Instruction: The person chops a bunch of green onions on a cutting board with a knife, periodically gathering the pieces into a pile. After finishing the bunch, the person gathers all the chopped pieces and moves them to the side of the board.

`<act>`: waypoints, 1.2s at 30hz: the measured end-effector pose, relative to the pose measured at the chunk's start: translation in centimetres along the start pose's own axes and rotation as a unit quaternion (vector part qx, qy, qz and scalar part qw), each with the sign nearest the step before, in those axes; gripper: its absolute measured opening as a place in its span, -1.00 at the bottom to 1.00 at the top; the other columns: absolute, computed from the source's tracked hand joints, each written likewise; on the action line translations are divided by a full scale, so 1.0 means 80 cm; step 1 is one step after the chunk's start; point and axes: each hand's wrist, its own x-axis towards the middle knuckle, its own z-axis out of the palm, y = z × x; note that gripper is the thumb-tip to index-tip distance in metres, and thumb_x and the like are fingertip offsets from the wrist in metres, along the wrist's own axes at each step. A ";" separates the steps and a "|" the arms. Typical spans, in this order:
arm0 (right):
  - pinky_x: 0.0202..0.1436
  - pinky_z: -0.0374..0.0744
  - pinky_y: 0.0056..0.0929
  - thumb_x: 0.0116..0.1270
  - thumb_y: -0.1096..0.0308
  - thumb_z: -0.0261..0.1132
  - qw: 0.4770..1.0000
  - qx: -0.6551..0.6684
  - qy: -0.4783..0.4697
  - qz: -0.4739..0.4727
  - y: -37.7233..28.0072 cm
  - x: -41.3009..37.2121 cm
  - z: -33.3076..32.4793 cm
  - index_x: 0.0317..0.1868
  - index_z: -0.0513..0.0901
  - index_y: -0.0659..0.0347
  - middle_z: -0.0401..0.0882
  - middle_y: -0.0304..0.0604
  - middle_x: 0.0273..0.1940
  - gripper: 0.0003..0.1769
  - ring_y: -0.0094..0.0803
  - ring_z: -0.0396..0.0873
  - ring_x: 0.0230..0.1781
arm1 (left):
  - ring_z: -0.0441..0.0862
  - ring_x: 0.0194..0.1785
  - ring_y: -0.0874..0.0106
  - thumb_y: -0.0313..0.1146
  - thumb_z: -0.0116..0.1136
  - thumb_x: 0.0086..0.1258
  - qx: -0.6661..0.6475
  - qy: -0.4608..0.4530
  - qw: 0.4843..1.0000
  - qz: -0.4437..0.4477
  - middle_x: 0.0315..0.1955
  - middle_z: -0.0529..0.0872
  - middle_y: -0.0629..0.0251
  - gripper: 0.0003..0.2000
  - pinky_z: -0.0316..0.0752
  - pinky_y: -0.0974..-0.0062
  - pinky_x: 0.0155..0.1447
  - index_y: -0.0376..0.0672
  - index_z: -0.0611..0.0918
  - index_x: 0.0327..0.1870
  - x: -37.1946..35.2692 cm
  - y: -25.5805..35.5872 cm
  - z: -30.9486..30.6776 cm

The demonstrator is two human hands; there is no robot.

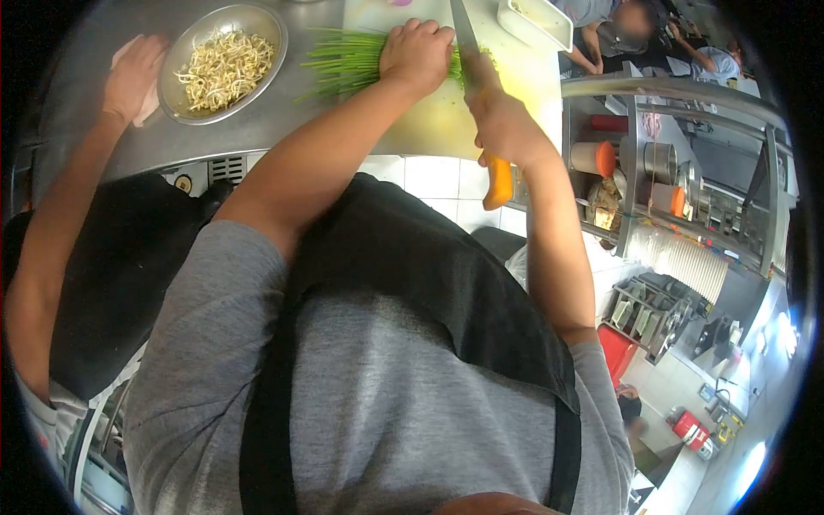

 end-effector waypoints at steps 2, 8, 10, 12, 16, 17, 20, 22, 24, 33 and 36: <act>-0.20 0.64 -0.04 0.45 0.32 -0.01 1.000 0.000 0.018 -0.019 0.007 -0.005 0.010 0.52 -0.21 0.28 0.63 0.35 -0.38 -0.23 0.18 0.66 -0.41 | 0.50 0.05 0.28 -0.32 0.08 0.35 0.004 -0.008 1.000 0.003 -0.17 0.64 0.34 -0.86 0.35 0.28 0.15 -0.02 0.65 -0.16 0.000 0.000 -0.002; -0.46 0.64 -0.20 0.39 0.41 0.08 0.997 -0.018 0.079 0.001 0.033 0.027 0.054 0.54 -0.13 0.15 0.66 0.02 -0.19 -0.20 -0.18 0.64 -0.46 | 0.50 0.03 0.26 -0.33 0.08 0.35 -0.005 0.018 1.000 0.007 -0.20 0.62 0.34 -0.88 0.37 0.24 0.11 -0.02 0.63 -0.18 -0.001 -0.003 0.008; -0.33 0.65 -0.09 0.43 0.34 0.02 0.997 -0.045 0.043 -0.044 0.044 0.039 0.039 0.54 -0.18 0.20 0.65 0.23 -0.29 -0.22 0.01 0.66 -0.38 | 0.50 0.01 0.24 -0.33 0.09 0.35 -0.003 0.026 1.000 0.014 -0.22 0.62 0.33 -0.91 0.38 0.22 0.08 -0.03 0.61 -0.20 -0.002 -0.005 0.012; -0.30 0.66 -0.05 0.44 0.33 0.01 0.999 -0.017 0.001 -0.041 0.031 0.029 0.014 0.54 -0.20 0.19 0.65 0.29 -0.32 -0.22 0.06 0.67 -0.33 | 0.51 0.00 0.24 -0.34 0.09 0.34 0.004 0.029 0.999 0.021 -0.24 0.62 0.31 -0.92 0.38 0.22 0.08 -0.04 0.60 -0.23 0.000 -0.006 0.014; -0.34 0.67 -0.06 0.43 0.36 0.01 0.999 -0.015 0.022 -0.025 0.018 0.017 0.008 0.53 -0.21 0.20 0.66 0.31 -0.33 -0.22 0.07 0.68 -0.29 | 0.52 -0.03 0.21 -0.35 0.09 0.32 -0.017 0.047 0.998 0.023 -0.26 0.63 0.29 -0.94 0.39 0.21 0.07 -0.07 0.58 -0.27 0.001 -0.007 0.015; -0.37 0.67 -0.08 0.42 0.37 0.01 0.997 -0.047 0.053 -0.026 0.026 0.022 0.033 0.53 -0.20 0.21 0.66 0.30 -0.33 -0.22 0.06 0.68 -0.28 | 0.53 -0.04 0.20 -0.35 0.09 0.32 -0.019 0.053 0.998 0.023 -0.26 0.63 0.29 -0.94 0.40 0.21 0.06 -0.07 0.57 -0.28 0.000 -0.007 0.015; -0.49 0.66 -0.17 0.43 0.35 0.05 0.997 -0.023 0.068 -0.001 0.025 0.033 0.044 0.55 -0.21 0.10 0.65 0.19 -0.37 -0.19 -0.05 0.65 -0.44 | 0.53 -0.03 0.19 -0.35 0.08 0.32 -0.014 0.054 0.998 0.022 -0.26 0.63 0.28 -0.94 0.41 0.20 0.05 -0.08 0.57 -0.28 0.000 -0.007 0.017; -0.56 0.66 -0.22 0.45 0.32 0.05 0.998 0.022 0.047 0.023 0.013 0.031 0.028 0.56 -0.21 0.05 0.65 0.13 -0.38 -0.19 -0.09 0.64 -0.53 | 0.53 -0.03 0.19 -0.36 0.07 0.33 -0.012 0.057 0.998 0.032 -0.25 0.63 0.28 -0.94 0.42 0.19 0.04 -0.08 0.56 -0.28 0.000 -0.008 0.018; -0.55 0.65 -0.22 0.45 0.32 0.04 0.998 0.058 0.021 0.018 0.009 0.025 0.004 0.56 -0.21 0.05 0.65 0.12 -0.40 -0.20 -0.10 0.63 -0.53 | 0.53 -0.04 0.18 -0.36 0.05 0.33 -0.016 0.073 0.996 0.041 -0.26 0.63 0.27 -0.94 0.42 0.19 0.04 -0.09 0.56 -0.28 0.000 -0.012 0.022; -0.19 0.66 -0.25 0.41 0.35 0.11 0.999 -0.047 0.014 0.000 0.021 0.044 0.028 0.55 -0.11 0.13 0.56 0.20 0.06 -0.20 -0.08 0.64 -0.45 | 0.54 -0.04 0.16 -0.40 0.07 0.28 -0.014 0.063 0.998 0.020 -0.25 0.63 0.22 -0.94 0.43 0.18 0.05 -0.12 0.56 -0.29 0.001 -0.011 0.024; -0.21 0.65 -0.20 0.40 0.37 0.10 0.999 -0.029 0.012 -0.020 0.016 0.031 0.009 0.54 -0.12 0.15 0.58 0.20 0.00 -0.20 -0.05 0.65 -0.41 | 0.54 -0.06 0.15 -0.40 0.08 0.26 -0.017 0.057 0.998 0.032 -0.25 0.63 0.21 -0.94 0.44 0.17 0.04 -0.12 0.56 -0.29 0.001 -0.015 0.022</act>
